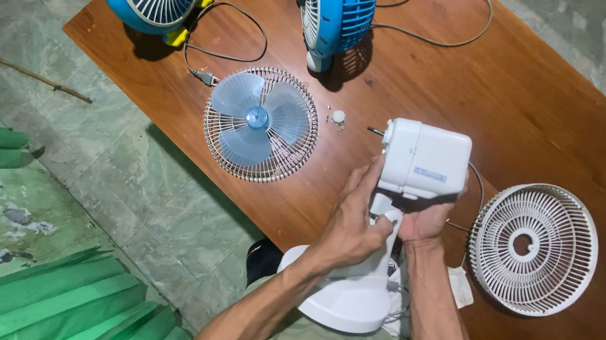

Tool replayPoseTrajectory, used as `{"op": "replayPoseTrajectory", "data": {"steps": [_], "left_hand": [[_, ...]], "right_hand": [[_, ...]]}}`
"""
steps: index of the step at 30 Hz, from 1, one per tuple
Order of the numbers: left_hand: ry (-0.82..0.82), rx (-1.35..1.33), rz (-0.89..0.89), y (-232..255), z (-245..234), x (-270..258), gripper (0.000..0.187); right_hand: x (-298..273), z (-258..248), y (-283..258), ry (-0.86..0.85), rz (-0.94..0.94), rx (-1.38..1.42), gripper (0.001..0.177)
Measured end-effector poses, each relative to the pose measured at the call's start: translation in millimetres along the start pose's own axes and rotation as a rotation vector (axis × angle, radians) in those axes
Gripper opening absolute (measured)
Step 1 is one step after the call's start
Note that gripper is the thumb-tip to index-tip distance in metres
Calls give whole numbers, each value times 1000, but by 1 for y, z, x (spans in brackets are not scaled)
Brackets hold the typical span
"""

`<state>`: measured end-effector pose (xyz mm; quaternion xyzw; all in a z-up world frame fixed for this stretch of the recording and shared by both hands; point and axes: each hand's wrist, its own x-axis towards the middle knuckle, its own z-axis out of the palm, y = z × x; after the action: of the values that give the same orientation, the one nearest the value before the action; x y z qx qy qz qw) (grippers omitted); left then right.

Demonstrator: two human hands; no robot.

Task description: The person disassembles a white table fan motor housing using a screwdriver, wipes the motor with a cloth, and reassembles the housing. The person handles the fan motor, screws, and cloth throughout the process.

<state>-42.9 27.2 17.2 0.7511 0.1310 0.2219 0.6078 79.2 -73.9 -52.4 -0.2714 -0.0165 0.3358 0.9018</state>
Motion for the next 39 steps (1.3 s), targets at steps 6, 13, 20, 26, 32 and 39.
{"op": "replayPoseTrajectory", "data": {"steps": [6, 13, 20, 26, 32, 39], "left_hand": [[-23, 15, -92, 8, -5, 0, 84], [-44, 27, -141, 12, -7, -1, 88], [-12, 8, -172, 27, -13, 17, 94], [-12, -250, -131, 28, -21, 29, 104], [-34, -434, -89, 20, -24, 33, 107], [-47, -494, -75, 0, -28, 33, 113]], "right_hand": [[-1, -2, 3, 30, -45, -11, 65], [-3, -6, 5, 5, -59, -47, 70], [-8, -3, 2, 9, -91, -250, 87], [3, -42, 1, -143, -40, -363, 93], [14, -73, -6, -159, -30, -594, 89], [18, -40, -16, -271, 14, -662, 89]]}}
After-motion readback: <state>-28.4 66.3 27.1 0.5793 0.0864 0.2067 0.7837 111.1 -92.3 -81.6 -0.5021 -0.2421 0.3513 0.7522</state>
